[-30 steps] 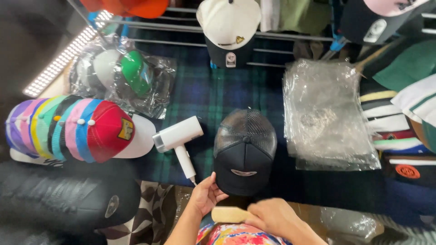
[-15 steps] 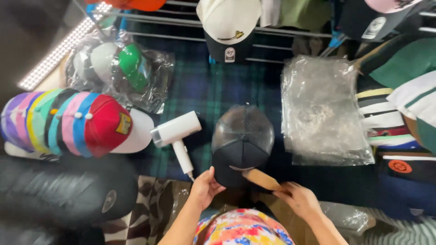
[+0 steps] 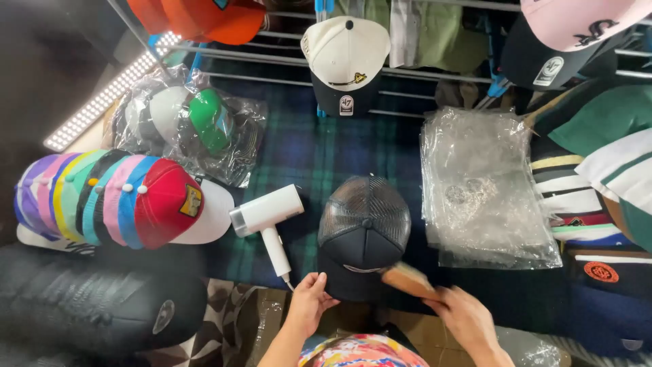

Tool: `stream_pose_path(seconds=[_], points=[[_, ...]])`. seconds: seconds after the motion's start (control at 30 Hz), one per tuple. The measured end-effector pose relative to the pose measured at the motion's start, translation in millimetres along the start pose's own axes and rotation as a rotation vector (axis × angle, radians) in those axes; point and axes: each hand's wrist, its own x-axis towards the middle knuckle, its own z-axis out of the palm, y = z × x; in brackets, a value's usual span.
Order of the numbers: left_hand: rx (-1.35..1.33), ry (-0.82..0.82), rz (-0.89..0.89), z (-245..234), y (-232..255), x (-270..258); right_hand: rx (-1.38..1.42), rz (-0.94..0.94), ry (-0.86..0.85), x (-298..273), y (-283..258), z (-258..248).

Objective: Cleaning a black baseball cap using a wooden brush and a handheld lint remover.

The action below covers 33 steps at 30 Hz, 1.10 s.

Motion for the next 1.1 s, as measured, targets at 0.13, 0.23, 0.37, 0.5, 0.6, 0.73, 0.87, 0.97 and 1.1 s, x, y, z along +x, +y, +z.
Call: stream_pose_path(seconds=[0.13, 0.23, 0.37, 0.5, 0.6, 0.73, 0.87, 0.97, 1.1], points=[[0.028, 0.021, -0.021, 4, 0, -7, 0.289, 0.246, 0.221, -51, -54, -33], [0.034, 0.000, -0.008, -3, -6, -2, 0.152, -0.147, 0.252, -24, -116, -56], [0.031, -0.009, 0.021, 3, 1, -1, 0.137, -0.093, 0.451, 16, -121, -101], [0.043, 0.011, -0.023, 3, 1, -6, 0.362, 0.241, 0.574, 3, -98, -117], [0.039, -0.040, -0.016, -2, -9, -4, 0.293, -0.429, 0.526, 0, -124, -116], [0.011, -0.051, 0.003, 0, -7, 1, 0.470, 0.181, 0.308, 11, -82, -80], [0.144, 0.042, -0.010, 5, 3, -8, 0.664, 0.494, 0.348, -14, -47, -49], [0.912, 0.401, 0.525, 14, 4, -27, 0.657, 0.235, 0.262, -17, -80, -79], [1.083, 0.230, 1.400, 77, 38, -69, 0.818, 0.395, 0.215, 14, -108, -110]])
